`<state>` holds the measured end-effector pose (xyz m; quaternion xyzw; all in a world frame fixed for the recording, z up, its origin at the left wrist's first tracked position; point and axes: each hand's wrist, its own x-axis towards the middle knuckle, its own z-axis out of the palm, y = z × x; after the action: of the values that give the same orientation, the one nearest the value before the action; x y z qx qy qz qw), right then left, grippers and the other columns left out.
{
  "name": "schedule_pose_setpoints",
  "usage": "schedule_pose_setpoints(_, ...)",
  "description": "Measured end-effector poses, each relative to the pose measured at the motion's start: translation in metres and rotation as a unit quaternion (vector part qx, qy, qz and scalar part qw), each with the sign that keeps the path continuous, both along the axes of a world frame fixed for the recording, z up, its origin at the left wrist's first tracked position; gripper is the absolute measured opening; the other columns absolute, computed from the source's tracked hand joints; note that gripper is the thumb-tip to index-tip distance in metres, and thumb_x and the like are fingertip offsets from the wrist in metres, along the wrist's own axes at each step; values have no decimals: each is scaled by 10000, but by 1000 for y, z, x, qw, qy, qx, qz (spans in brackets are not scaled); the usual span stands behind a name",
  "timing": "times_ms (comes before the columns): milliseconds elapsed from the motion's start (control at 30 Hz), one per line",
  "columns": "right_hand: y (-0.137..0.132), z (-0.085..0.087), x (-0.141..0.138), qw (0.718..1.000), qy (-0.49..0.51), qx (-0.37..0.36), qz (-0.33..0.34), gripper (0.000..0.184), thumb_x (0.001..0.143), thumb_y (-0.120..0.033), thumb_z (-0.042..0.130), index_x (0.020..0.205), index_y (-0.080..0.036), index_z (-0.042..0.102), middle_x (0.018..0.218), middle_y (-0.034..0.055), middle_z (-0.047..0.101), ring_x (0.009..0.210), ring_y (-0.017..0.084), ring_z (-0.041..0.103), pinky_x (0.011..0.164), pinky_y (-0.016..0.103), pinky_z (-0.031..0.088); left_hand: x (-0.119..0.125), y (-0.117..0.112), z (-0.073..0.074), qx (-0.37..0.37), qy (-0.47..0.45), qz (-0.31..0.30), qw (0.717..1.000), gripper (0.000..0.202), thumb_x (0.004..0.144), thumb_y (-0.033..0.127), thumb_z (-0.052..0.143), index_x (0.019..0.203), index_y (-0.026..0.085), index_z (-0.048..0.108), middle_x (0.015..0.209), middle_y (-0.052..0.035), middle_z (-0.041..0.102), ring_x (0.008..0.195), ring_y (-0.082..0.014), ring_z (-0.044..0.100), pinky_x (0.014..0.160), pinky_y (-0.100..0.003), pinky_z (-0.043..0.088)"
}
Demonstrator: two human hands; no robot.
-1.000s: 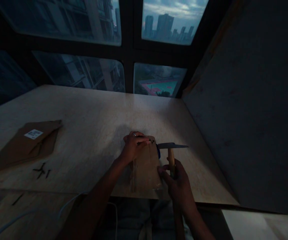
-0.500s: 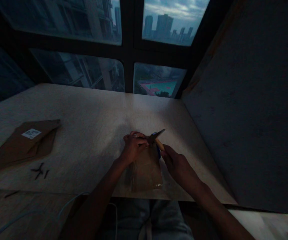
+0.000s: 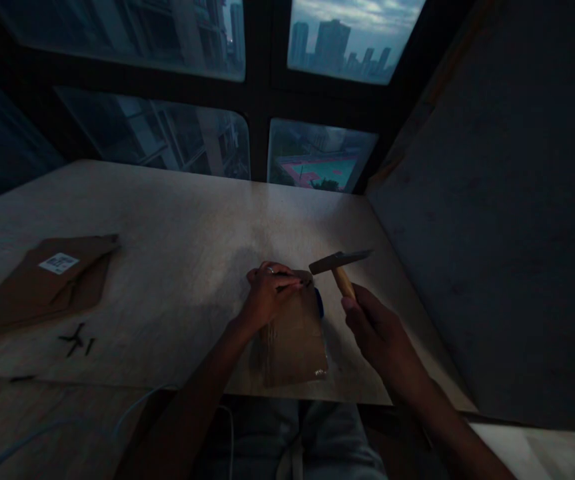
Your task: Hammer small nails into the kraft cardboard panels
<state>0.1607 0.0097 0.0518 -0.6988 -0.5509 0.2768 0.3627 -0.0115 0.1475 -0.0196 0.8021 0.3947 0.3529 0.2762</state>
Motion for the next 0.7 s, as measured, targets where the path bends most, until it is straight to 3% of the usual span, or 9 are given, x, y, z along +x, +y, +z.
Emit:
schedule_pose_setpoints(167,-8,-34,-15,999,15,-25,-40,468,877,-572,586,1165,-204,554,643,-45,542,544,156,514,499,250,354,0,-2,1,20,20,13,1000,89,844,256,721,860,316,785,970,-20,744,1034,-242,596,961,-493,356)
schedule_pose_setpoints(333,-14,-52,-29,992,58,-15,-115,490,791,-603,676,1048,-217,518,915,34,678,575,149,554,524,269,417,-1,-4,0,38,14,22,999,90,854,249,710,860,306,779,1001,-20,738,1039,-231,611,972,-492,367)
schedule_pose_setpoints(433,-15,-53,-33,986,117,-21,-114,501,798,-566,683,1108,-212,514,965,64,701,726,211,651,601,298,474,-3,-4,1,38,-18,26,999,103,853,217,705,870,287,779,1032,-33,728,1038,-223,625,958,-467,416)
schedule_pose_setpoints(567,-14,-47,-35,979,156,-23,-125,469,803,-487,692,1132,-194,533,861,47,702,849,246,675,707,324,505,-5,-6,6,36,-49,29,998,119,858,201,691,883,279,778,1069,-46,717,1026,-220,642,933,-443,467)
schedule_pose_setpoints(700,-15,-39,-31,972,188,-33,-138,477,804,-468,677,1165,-198,520,868,45,683,594,172,615,452,249,427,-1,-12,19,32,-38,44,998,123,863,203,684,878,284,775,1087,-38,715,1047,-227,643,963,-461,455)
